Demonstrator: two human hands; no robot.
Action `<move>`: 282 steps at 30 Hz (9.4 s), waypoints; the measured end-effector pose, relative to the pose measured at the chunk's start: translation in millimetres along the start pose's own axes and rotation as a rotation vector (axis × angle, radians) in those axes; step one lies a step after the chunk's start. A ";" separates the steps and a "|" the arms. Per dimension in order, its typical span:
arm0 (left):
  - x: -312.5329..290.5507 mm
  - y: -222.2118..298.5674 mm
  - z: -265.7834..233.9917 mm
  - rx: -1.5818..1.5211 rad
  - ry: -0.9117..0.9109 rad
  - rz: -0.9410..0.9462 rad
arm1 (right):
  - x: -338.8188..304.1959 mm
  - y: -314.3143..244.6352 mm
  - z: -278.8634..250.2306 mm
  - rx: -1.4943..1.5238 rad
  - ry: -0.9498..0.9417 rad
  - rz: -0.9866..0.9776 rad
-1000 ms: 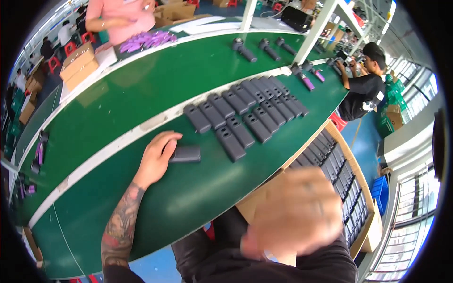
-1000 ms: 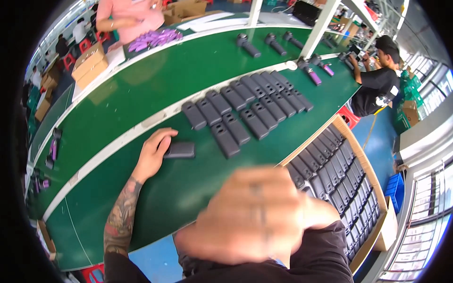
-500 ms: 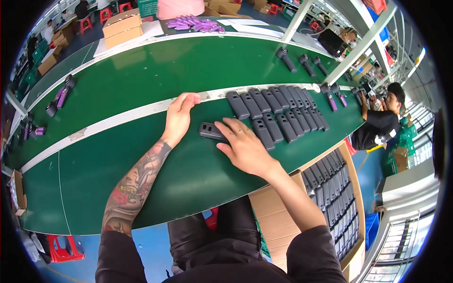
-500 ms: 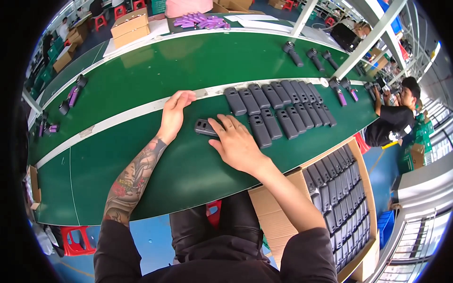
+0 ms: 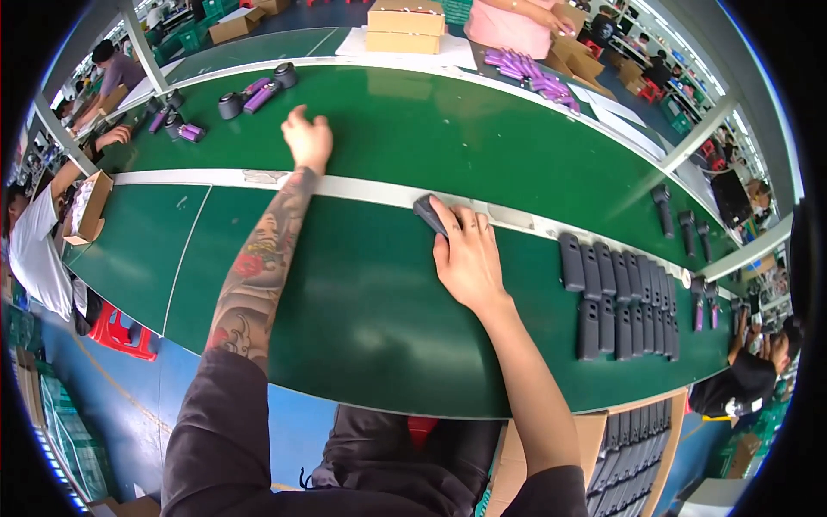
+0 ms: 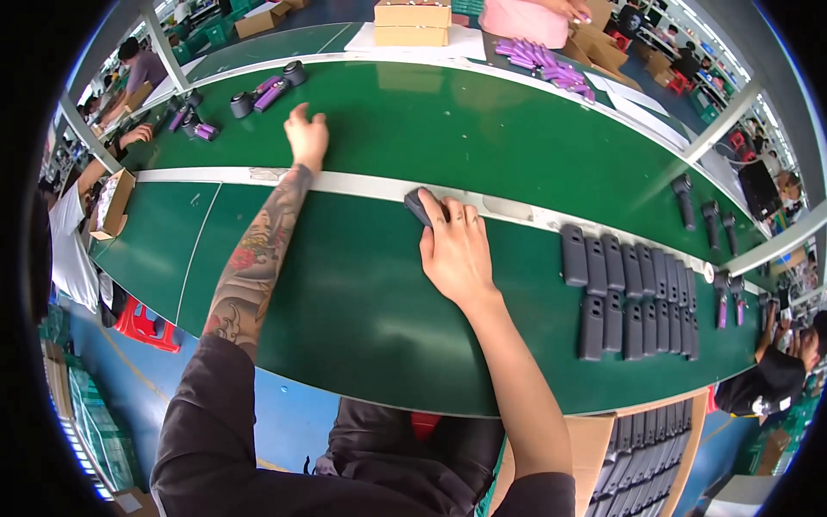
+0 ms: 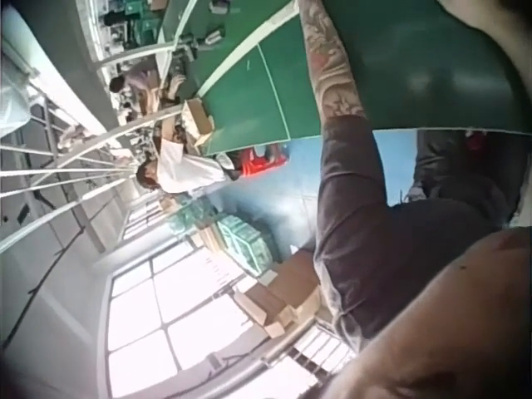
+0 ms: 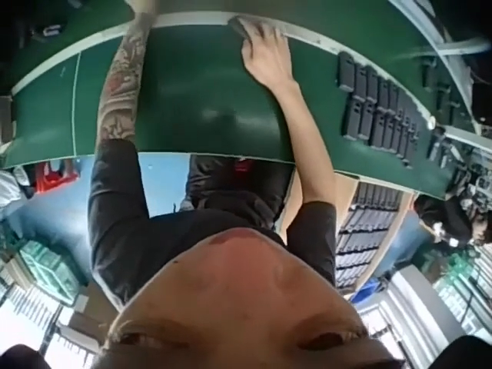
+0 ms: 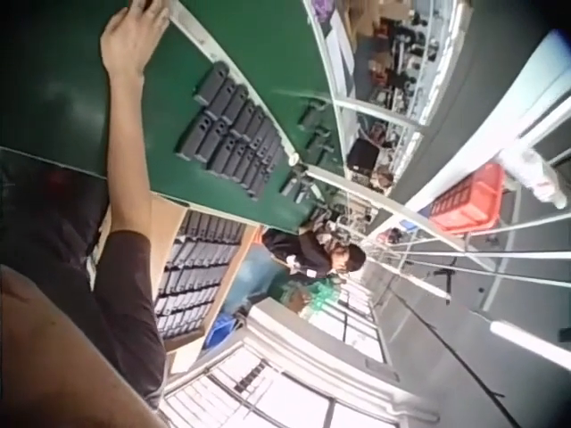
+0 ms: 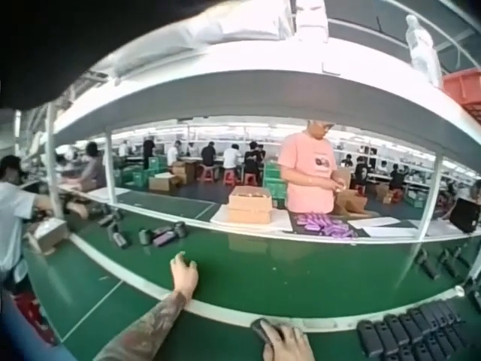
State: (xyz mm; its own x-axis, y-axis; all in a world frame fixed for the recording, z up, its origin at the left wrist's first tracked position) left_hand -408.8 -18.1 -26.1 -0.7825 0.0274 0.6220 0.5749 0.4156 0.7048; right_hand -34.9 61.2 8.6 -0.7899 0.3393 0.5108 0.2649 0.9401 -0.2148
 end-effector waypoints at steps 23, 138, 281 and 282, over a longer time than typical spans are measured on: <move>-2.2 47.0 50.9 -0.918 -0.940 -0.598 | -1.5 50.6 -16.7 0.572 0.238 0.234; -42.2 65.7 32.9 -0.037 0.095 -0.082 | -40.8 74.3 -46.6 0.022 0.229 0.289; -245.1 266.8 37.9 -0.629 -1.125 0.031 | -539.1 379.2 -394.7 -0.847 -0.247 1.223; -243.4 267.2 37.6 -0.633 -1.120 0.030 | -530.7 380.5 -394.6 -0.857 -0.240 1.180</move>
State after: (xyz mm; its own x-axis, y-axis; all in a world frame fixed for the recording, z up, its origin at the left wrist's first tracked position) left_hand -73.7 120.5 -2.0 -0.3633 0.9020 0.2335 0.3673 -0.0917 0.9256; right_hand 703.3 252.4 -15.7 0.0616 0.9715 0.2290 0.9756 -0.1070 0.1915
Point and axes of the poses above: each hand's wrist, its own x-axis towards the middle knuckle, its own z-axis out of the palm, y = z × x, the point moved 9 cm from there along x, towards the middle knuckle, and after that the axes turned 2 degrees about -z, right-handed, at the moved point
